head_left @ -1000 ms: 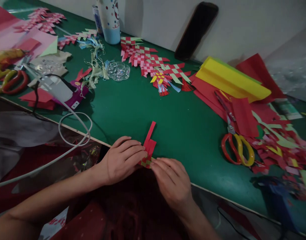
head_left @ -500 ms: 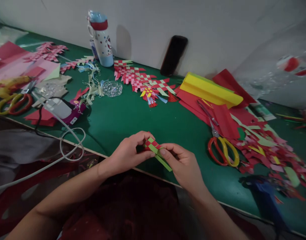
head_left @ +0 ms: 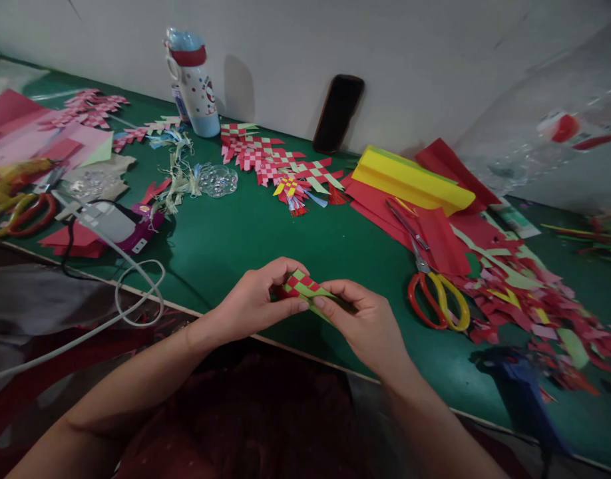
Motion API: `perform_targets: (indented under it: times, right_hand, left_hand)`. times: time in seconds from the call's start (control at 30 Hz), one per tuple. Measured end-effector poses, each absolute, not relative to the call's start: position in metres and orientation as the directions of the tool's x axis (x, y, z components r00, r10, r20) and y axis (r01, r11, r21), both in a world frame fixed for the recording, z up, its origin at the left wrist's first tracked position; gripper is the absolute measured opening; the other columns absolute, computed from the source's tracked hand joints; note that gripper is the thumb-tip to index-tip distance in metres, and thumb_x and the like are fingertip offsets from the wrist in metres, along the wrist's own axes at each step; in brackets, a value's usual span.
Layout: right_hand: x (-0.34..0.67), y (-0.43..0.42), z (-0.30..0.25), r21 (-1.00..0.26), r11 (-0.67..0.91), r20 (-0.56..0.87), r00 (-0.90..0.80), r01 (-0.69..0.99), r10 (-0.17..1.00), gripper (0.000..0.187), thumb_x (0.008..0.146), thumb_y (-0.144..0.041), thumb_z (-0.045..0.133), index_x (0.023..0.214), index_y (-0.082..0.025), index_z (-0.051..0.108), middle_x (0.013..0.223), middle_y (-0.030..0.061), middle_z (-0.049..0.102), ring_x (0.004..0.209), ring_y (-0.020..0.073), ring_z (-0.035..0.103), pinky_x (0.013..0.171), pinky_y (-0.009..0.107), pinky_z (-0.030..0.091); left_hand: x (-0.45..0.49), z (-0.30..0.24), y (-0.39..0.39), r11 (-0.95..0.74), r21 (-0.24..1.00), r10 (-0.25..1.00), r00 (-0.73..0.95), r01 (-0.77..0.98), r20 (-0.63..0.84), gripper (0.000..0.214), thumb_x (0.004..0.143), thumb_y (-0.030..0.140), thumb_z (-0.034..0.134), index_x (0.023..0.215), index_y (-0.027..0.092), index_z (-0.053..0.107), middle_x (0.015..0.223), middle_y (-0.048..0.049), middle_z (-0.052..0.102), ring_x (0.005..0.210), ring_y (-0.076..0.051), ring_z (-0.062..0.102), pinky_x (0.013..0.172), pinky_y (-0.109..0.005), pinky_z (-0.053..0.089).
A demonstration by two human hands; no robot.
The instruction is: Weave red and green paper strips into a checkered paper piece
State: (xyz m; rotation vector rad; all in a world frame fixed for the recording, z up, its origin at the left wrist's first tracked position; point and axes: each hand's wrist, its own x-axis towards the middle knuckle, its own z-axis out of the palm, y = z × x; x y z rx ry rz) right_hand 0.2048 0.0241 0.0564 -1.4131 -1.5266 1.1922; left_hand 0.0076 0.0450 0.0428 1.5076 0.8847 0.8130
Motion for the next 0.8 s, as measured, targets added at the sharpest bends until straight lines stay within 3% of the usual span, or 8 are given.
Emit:
perform_targets:
  times: [0.17, 0.37, 0.53, 0.63, 0.8]
  right_hand:
    - [0.219, 0.042, 0.088, -0.87, 0.022, -0.183, -0.364, 0.493, 0.913, 0.018, 0.081, -0.037, 0.066, 0.086, -0.021, 0.073, 0.08, 0.0, 0.073, 0.075, 0.0163, 0.065, 0.068, 0.027, 0.049]
    - [0.218, 0.069, 0.127, -0.727, 0.263, -0.242, -0.596, 0.634, 0.766, 0.015, 0.083, -0.028, 0.061, 0.088, -0.025, 0.075, 0.081, -0.0033, 0.074, 0.07, 0.0132, 0.063, 0.065, 0.023, 0.045]
    - [0.212, 0.099, 0.153, -0.66, 0.383, -0.474, -0.754, 0.646, 0.456, 0.016, 0.08, -0.022, 0.06, 0.082, -0.027, 0.075, 0.077, -0.0044, 0.073, 0.069, 0.0134, 0.064, 0.062, 0.022, 0.046]
    - [0.202, 0.112, 0.16, -0.611, 0.417, -0.557, -0.74, 0.673, 0.378, 0.016, 0.077, -0.021, 0.06, 0.079, -0.025, 0.075, 0.073, -0.0038, 0.072, 0.065, 0.0132, 0.063, 0.056, 0.022, 0.044]
    - [0.17, 0.121, 0.16, -0.585, 0.463, -0.607, -0.738, 0.666, 0.295, 0.012, 0.067, -0.015, 0.066, 0.067, -0.023, 0.074, 0.058, -0.0056, 0.066, 0.048, 0.009, 0.053, 0.044, 0.021, 0.034]
  left_hand:
    - [-0.004, 0.059, 0.05, -0.047, 0.998, 0.846, 0.533, 0.048, 0.014, 0.038, 0.081, 0.029, 0.072, 0.112, 0.017, 0.055, 0.094, -0.003, 0.069, 0.083, -0.013, 0.067, 0.075, -0.025, 0.052]
    - [-0.007, 0.079, 0.055, -0.093, 0.985, 0.811, 0.584, 0.145, -0.009, 0.036, 0.08, 0.024, 0.071, 0.112, 0.018, 0.056, 0.091, -0.0009, 0.071, 0.084, -0.014, 0.068, 0.078, -0.026, 0.052]
    - [-0.019, 0.077, 0.051, -0.195, 0.959, 0.824, 0.564, 0.208, 0.045, 0.039, 0.082, 0.028, 0.07, 0.117, 0.021, 0.055, 0.104, -0.0023, 0.068, 0.096, -0.016, 0.066, 0.083, -0.027, 0.051]
    - [-0.025, 0.071, 0.044, -0.102, 0.987, 0.84, 0.543, 0.121, 0.02, 0.038, 0.087, 0.034, 0.067, 0.119, 0.02, 0.053, 0.104, -0.0056, 0.067, 0.095, -0.016, 0.065, 0.081, -0.028, 0.052]
    - [-0.015, 0.059, 0.03, 0.135, 0.989, 0.806, 0.587, -0.061, -0.073, 0.059, 0.076, 0.029, 0.078, 0.123, 0.021, 0.042, 0.095, -0.0051, 0.068, 0.09, -0.017, 0.067, 0.079, -0.029, 0.053]
